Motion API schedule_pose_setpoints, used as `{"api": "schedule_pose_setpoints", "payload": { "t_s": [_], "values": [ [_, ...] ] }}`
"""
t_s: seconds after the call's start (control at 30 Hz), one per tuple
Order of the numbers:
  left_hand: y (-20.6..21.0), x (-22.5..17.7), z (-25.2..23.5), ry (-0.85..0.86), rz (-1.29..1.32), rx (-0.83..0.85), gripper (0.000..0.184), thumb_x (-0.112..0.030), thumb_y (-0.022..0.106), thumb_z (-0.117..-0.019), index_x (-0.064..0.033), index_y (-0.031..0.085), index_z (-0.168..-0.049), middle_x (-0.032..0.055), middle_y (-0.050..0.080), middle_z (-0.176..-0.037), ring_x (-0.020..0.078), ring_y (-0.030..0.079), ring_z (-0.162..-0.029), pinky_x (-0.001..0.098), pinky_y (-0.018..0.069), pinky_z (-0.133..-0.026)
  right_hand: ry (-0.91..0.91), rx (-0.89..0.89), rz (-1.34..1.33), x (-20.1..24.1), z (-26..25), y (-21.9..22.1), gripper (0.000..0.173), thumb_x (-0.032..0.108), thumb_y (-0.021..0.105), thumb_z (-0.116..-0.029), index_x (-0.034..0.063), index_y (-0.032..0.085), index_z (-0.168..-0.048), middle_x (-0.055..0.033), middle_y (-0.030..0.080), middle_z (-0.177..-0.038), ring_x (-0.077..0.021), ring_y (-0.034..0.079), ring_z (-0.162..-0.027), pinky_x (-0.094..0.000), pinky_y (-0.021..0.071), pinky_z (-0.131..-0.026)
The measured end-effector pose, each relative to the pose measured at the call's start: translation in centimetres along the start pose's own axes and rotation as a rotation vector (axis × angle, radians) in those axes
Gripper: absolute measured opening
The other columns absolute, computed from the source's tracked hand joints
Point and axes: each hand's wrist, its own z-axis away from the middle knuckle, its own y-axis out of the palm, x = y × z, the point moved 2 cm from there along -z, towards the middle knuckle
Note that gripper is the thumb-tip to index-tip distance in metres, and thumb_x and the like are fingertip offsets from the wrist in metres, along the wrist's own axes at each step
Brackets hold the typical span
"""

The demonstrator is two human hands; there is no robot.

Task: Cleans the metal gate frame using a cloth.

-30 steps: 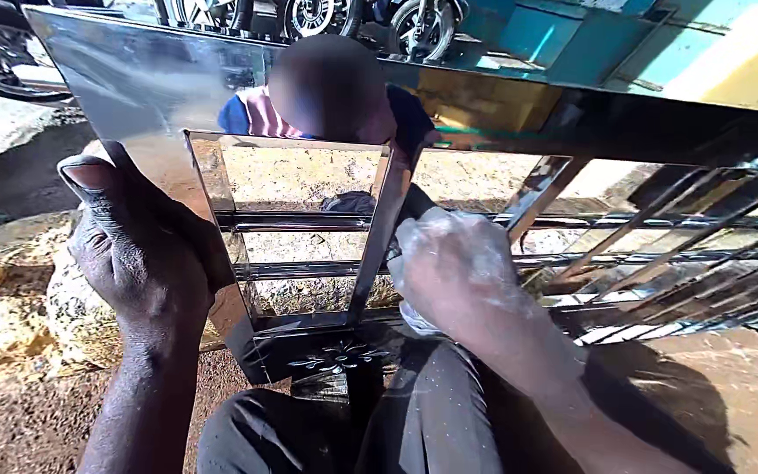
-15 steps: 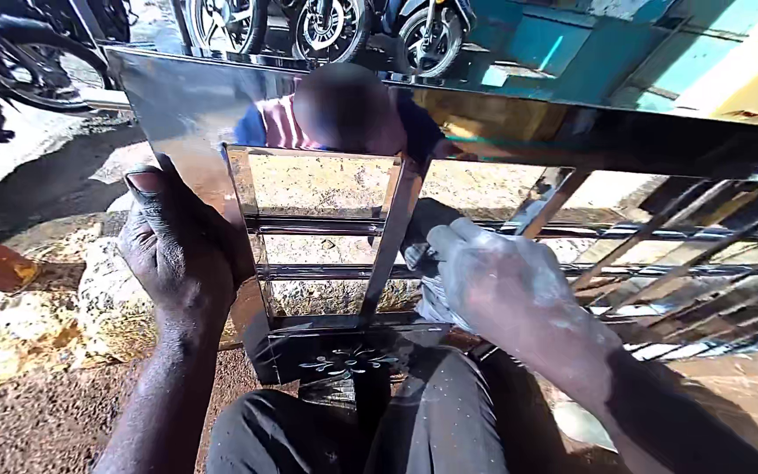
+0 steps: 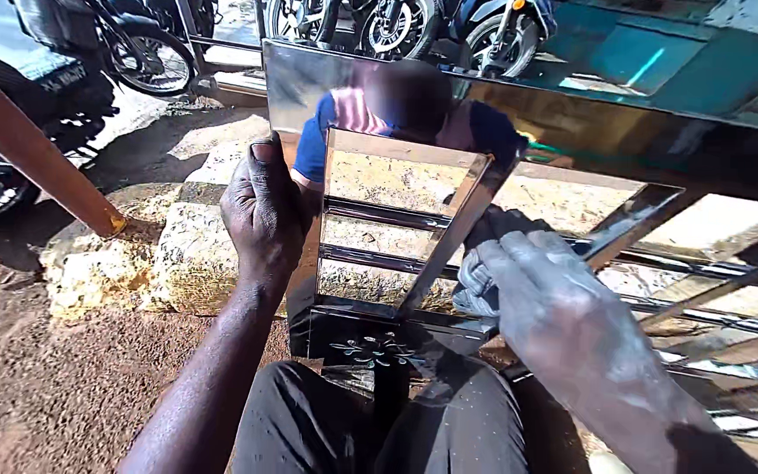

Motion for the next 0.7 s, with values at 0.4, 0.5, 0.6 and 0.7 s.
{"api": "schedule_pose_setpoints", "payload": {
  "t_s": [0.4, 0.5, 0.6, 0.7],
  "values": [
    [0.5, -0.7, -0.1, -0.002, 0.050, 0.041, 0.047, -0.038, 0.023, -0.1124, -0.0242, 0.051, -0.077, -0.0138, 0.048, -0.052, 0.0001, 0.048, -0.041, 0.0183, 0.0445, -0.040, 0.592, -0.242, 0.056, 8.8, 0.9, 7.1, 0.046, 0.026, 0.047, -0.0952, -0.0063, 0.071, -0.119, -0.0290, 0.066, -0.129, -0.0382, 0.074, -0.093, -0.0476, 0.0597, -0.073],
    [0.5, -0.7, 0.0, -0.034, 0.083, 0.036, 0.047, -0.037, 0.021, -0.1129, -0.0234, 0.050, -0.078, -0.0133, 0.047, -0.051, 0.0001, 0.047, -0.041, 0.0173, 0.0431, -0.040, 0.594, -0.141, -0.350, 10.4, -0.3, 6.2, 0.043, 0.022, 0.054, -0.0900, -0.0071, 0.068, -0.119, -0.0271, 0.066, -0.125, -0.0316, 0.073, -0.095, -0.0429, 0.0598, -0.070],
    [-0.4, 0.6, 0.0, -0.087, 0.067, 0.010, 0.044, -0.043, 0.027, -0.1117, -0.0254, 0.052, -0.080, -0.0136, 0.051, -0.058, -0.0008, 0.052, -0.049, 0.0170, 0.0478, -0.049, 0.511, -0.090, -0.364, 8.3, 2.9, 6.5, 0.049, 0.016, 0.050, -0.0910, 0.0042, 0.065, -0.136, -0.0134, 0.061, -0.145, -0.0235, 0.071, -0.109, -0.0396, 0.0605, -0.082],
    [-0.6, 0.8, -0.1, -0.075, 0.043, 0.019, 0.042, -0.043, 0.026, -0.1116, -0.0247, 0.053, -0.085, -0.0133, 0.053, -0.060, 0.0001, 0.055, -0.051, 0.0187, 0.0500, -0.051, 0.562, -0.081, -0.112, 6.5, 6.4, 6.6, 0.056, 0.016, 0.048, -0.0924, 0.0018, 0.056, -0.146, -0.0144, 0.055, -0.151, -0.0271, 0.073, -0.106, -0.0420, 0.0599, -0.080]
  ]
}}
